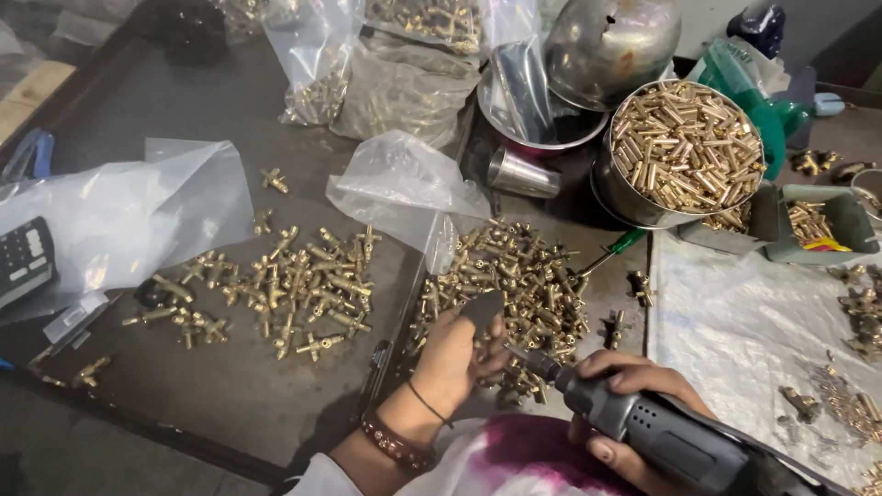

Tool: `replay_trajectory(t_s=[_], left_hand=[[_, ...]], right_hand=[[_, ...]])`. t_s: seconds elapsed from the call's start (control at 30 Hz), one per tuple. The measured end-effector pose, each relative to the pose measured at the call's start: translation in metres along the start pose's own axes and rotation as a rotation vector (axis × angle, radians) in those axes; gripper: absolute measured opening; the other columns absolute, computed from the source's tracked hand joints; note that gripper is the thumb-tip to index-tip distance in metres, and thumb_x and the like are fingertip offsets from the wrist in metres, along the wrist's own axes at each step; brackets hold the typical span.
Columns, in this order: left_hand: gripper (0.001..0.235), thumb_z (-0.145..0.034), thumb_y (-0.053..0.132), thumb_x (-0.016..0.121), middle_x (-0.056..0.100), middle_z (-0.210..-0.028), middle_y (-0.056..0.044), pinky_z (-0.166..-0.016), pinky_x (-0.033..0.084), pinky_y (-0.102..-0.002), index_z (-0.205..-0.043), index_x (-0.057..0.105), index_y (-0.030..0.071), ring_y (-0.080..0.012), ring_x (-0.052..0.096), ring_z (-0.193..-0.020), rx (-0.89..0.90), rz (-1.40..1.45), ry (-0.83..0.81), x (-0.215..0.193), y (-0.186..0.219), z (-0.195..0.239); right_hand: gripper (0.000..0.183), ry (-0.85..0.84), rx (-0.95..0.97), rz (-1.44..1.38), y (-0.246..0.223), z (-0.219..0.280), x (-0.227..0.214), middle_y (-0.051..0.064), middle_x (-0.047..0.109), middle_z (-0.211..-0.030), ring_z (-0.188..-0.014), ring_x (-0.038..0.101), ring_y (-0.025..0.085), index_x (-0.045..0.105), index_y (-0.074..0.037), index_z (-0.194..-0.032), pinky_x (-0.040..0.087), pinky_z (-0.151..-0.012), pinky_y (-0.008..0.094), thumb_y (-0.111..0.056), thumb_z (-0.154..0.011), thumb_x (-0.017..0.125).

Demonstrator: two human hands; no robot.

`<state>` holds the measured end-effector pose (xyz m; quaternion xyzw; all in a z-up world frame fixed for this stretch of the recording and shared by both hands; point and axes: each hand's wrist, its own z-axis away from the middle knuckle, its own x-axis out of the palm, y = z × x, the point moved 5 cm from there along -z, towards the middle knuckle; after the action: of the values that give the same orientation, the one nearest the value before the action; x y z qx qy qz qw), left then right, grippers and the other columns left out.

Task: Using a rotary tool to polish or deburr brass tee fittings at a workbench.

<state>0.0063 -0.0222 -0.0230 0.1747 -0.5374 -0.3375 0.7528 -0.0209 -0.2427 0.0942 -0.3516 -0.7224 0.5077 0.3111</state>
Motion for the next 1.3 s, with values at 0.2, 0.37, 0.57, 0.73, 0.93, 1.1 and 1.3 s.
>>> replay_trajectory(t_s=[0.2, 0.37, 0.57, 0.73, 0.93, 1.1, 1.3], left_hand=[[0.024, -0.096, 0.022, 0.051, 0.058, -0.069, -0.001, -0.037, 0.025, -0.024, -0.088, 0.066, 0.004, -0.0064, 0.041, -0.045, 0.036, -0.067, -0.036, 0.029, 0.014, 0.022], [0.037, -0.101, 0.031, 0.046, 0.055, -0.067, -0.003, -0.037, 0.026, -0.024, -0.084, 0.064, 0.003, -0.0087, 0.04, -0.043, 0.021, -0.037, -0.047, 0.035, 0.014, 0.028], [0.036, -0.098, 0.032, 0.047, 0.057, -0.069, 0.0, -0.039, 0.026, -0.024, -0.081, 0.061, 0.004, -0.0084, 0.039, -0.045, 0.005, -0.021, 0.097, 0.049, 0.021, 0.042], [0.046, -0.103, 0.04, 0.047, 0.052, -0.063, 0.001, -0.039, 0.027, -0.022, -0.08, 0.06, 0.003, -0.0065, 0.038, -0.044, 0.077, -0.015, 0.105, 0.046, 0.013, 0.043], [0.038, -0.104, 0.031, 0.046, 0.05, -0.062, 0.003, -0.04, 0.028, -0.022, -0.087, 0.064, 0.002, -0.006, 0.039, -0.045, 0.335, 0.119, 0.002, 0.052, 0.015, 0.051], [0.031, -0.103, 0.027, 0.044, 0.061, -0.076, 0.001, -0.042, 0.032, -0.021, -0.089, 0.059, 0.004, -0.0061, 0.042, -0.05, 0.499, 0.06, 0.014, 0.057, 0.025, 0.059], [0.025, -0.101, 0.018, 0.042, 0.053, -0.072, 0.005, -0.049, 0.035, -0.018, -0.098, 0.063, 0.005, -0.0035, 0.048, -0.061, 0.504, -0.111, 0.097, 0.061, 0.033, 0.065]], right_hand=[[0.048, -0.078, -0.007, 0.038, 0.001, 0.0, 0.005, 0.027, 0.056, -0.134, -0.093, 0.079, 0.027, 0.054, -0.004, -0.126, 0.066, -0.08, 0.039, 0.007, -0.085, 0.076], [0.046, -0.104, -0.008, 0.045, -0.008, 0.0, 0.01, 0.027, 0.057, -0.134, -0.095, 0.078, 0.026, 0.054, -0.004, -0.125, 0.066, -0.08, 0.038, 0.006, -0.085, 0.076], [0.048, -0.084, -0.1, 0.208, -0.024, 0.003, 0.02, 0.025, 0.06, -0.131, -0.106, 0.071, 0.028, 0.056, -0.005, -0.123, 0.061, -0.089, 0.039, 0.004, -0.082, 0.078], [0.047, -0.066, -0.037, 0.112, -0.014, 0.01, 0.013, 0.026, 0.06, -0.133, -0.095, 0.078, 0.026, 0.056, -0.005, -0.123, 0.066, -0.081, 0.039, 0.003, -0.083, 0.08], [0.048, 0.007, -0.002, -0.022, -0.022, 0.005, 0.02, 0.027, 0.057, -0.133, -0.102, 0.072, 0.029, 0.053, -0.005, -0.124, 0.06, -0.089, 0.043, 0.005, -0.083, 0.075], [0.051, 0.068, 0.039, -0.171, -0.017, 0.009, 0.019, 0.027, 0.054, -0.133, -0.093, 0.072, 0.031, 0.05, -0.004, -0.126, 0.062, -0.082, 0.044, 0.006, -0.082, 0.073], [0.05, -0.026, -0.093, -0.109, -0.018, 0.004, 0.016, 0.026, 0.054, -0.136, -0.094, 0.075, 0.03, 0.05, -0.005, -0.129, 0.063, -0.083, 0.042, 0.002, -0.087, 0.075]])
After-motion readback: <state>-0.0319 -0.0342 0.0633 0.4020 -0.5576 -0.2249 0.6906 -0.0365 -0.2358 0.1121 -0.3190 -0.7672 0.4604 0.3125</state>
